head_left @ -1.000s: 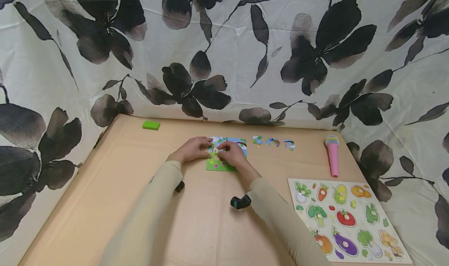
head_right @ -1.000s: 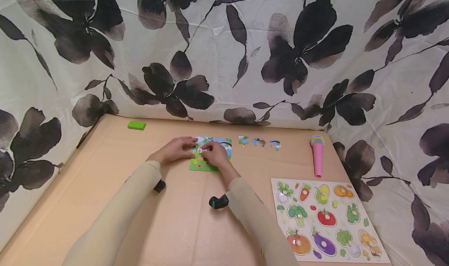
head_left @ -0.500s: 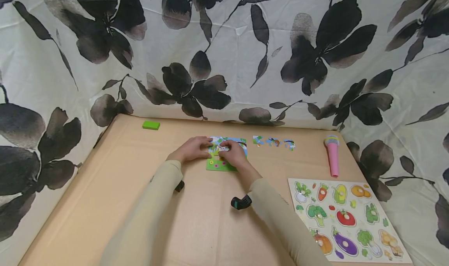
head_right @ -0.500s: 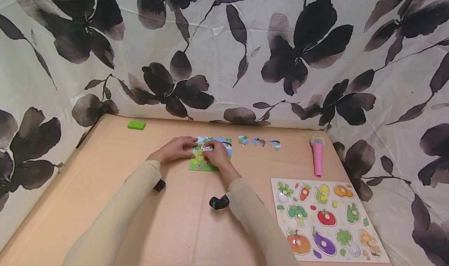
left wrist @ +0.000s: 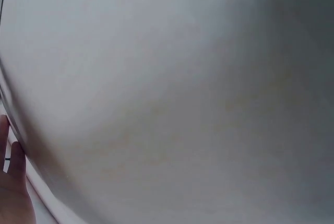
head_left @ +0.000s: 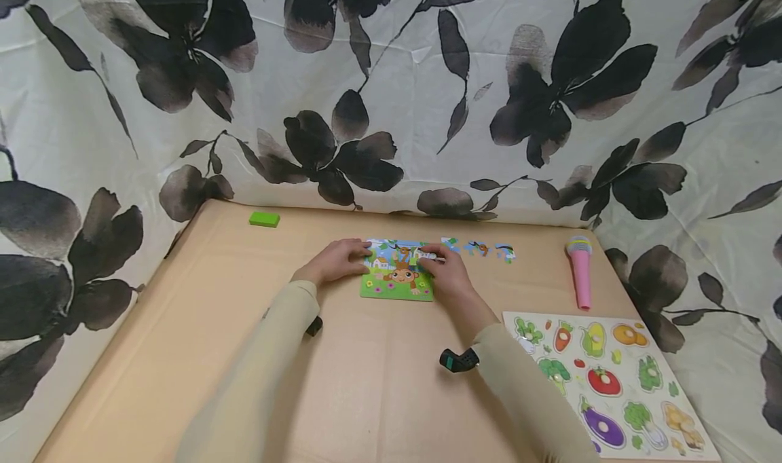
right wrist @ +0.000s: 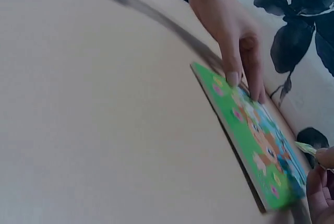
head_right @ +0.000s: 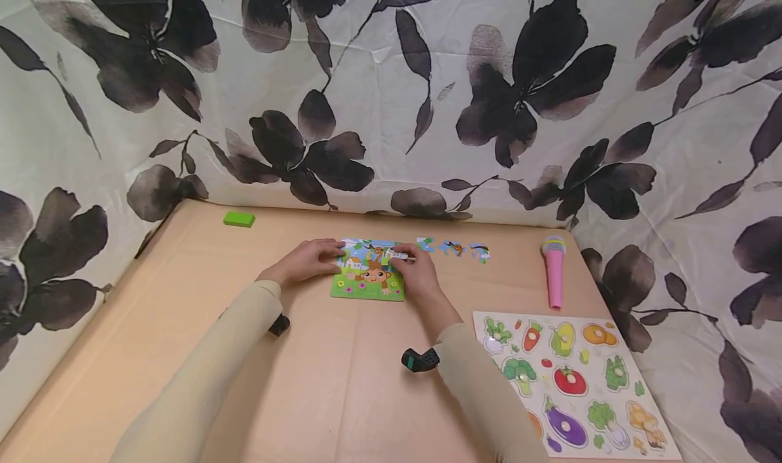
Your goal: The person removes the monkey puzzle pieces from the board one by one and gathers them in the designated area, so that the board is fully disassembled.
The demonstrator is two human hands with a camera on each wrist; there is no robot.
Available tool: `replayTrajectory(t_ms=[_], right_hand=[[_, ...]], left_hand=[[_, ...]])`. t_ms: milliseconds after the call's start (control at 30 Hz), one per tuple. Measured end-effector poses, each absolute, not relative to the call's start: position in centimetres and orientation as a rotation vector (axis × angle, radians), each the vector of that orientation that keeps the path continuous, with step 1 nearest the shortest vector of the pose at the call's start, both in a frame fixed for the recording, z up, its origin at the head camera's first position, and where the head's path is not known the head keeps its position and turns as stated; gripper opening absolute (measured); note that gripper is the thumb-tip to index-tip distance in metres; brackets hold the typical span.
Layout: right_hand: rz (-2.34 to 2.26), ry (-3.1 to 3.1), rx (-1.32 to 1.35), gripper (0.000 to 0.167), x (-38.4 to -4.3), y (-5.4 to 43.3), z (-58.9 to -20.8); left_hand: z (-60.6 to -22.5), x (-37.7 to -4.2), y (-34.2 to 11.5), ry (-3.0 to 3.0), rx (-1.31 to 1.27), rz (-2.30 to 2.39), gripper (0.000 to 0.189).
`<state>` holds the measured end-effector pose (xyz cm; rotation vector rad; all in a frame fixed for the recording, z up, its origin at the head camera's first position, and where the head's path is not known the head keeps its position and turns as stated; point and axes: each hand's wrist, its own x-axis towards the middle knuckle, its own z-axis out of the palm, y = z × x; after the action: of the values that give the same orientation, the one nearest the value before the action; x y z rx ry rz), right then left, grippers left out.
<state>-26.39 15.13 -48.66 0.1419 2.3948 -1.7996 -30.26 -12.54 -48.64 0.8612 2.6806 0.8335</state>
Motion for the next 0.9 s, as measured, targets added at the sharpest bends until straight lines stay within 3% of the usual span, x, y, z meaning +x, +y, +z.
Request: replayTrajectory(t_ms=[400, 900], right_hand=[[-1.601, 2.519, 0.191, 0.034, -25.7, 20.3, -48.0], [-1.414, 2.627, 0.206, 0.029, -26.4, 22.0, -48.3]], left_hand=[[-48.6, -30.3, -12.4, 2.69, 0.872, 0.854, 0.046], [-48.7, -30.5, -12.4, 2.686, 0.846, 0.84, 0.047]])
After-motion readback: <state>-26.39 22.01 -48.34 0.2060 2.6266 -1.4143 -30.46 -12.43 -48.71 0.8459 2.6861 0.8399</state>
